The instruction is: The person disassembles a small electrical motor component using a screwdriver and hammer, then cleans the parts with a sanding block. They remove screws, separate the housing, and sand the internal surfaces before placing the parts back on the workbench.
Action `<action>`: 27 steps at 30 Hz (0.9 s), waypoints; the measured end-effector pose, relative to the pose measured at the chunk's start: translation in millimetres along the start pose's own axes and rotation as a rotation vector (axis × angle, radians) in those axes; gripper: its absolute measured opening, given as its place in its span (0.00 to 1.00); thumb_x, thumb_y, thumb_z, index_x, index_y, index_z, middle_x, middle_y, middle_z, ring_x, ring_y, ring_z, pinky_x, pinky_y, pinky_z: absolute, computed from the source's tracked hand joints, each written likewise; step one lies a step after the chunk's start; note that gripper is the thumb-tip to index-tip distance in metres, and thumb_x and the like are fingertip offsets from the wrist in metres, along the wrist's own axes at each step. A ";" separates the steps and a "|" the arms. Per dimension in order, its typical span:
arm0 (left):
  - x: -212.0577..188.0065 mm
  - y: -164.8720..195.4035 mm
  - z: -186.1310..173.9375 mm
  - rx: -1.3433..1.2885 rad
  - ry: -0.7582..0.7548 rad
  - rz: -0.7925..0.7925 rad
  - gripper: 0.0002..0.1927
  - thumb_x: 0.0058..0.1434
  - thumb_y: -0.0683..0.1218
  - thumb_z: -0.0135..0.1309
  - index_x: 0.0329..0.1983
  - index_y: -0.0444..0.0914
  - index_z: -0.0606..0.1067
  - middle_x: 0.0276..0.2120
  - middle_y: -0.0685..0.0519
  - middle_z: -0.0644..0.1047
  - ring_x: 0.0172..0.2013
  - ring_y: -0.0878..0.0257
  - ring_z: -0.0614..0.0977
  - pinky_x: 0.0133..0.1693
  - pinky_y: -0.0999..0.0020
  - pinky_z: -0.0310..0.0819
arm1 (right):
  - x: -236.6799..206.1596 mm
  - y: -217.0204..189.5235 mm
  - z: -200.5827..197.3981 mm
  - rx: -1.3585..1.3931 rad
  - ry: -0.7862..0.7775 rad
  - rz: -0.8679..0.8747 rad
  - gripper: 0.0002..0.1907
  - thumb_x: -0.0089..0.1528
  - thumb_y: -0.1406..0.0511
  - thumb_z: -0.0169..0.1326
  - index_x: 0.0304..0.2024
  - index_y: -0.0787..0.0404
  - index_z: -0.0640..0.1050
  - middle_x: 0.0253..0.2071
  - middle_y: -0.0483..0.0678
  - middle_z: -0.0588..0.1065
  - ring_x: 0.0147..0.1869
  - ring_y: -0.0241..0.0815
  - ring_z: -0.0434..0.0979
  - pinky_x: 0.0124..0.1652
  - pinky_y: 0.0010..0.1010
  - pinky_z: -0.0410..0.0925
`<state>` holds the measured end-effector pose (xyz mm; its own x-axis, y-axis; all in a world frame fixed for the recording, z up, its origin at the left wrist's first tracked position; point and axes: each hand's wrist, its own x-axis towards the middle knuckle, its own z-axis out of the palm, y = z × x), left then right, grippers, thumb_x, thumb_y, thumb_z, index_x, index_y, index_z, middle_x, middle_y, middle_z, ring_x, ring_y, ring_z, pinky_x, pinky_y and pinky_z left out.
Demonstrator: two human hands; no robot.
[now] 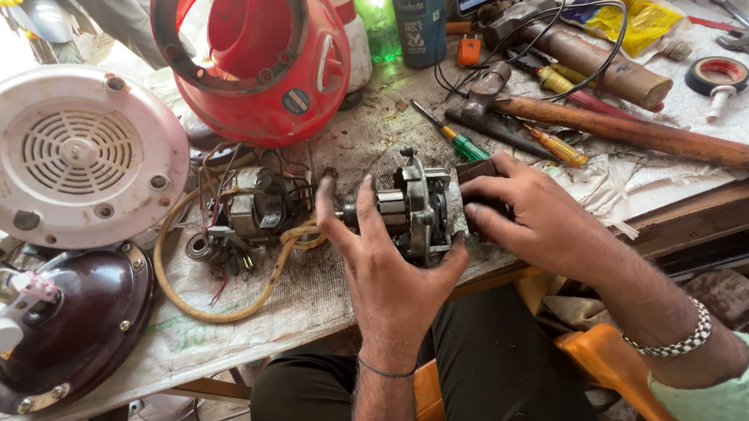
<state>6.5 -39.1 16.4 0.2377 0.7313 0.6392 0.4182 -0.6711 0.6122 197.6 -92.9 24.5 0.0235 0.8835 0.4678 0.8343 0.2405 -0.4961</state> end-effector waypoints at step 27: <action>-2.2 4.2 14.3 0.073 0.067 -0.264 0.53 0.44 0.58 0.71 0.65 0.26 0.61 0.64 0.25 0.53 0.48 0.35 0.81 0.39 0.53 0.86 | -2.5 2.0 -5.1 0.240 0.174 0.228 0.11 0.69 0.66 0.52 0.47 0.66 0.81 0.45 0.52 0.74 0.45 0.43 0.79 0.42 0.32 0.76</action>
<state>20.3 -41.8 10.9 0.0549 0.8683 0.4929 0.5203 -0.4462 0.7281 202.0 -96.7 26.1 0.3037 0.8488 0.4327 0.6444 0.1514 -0.7495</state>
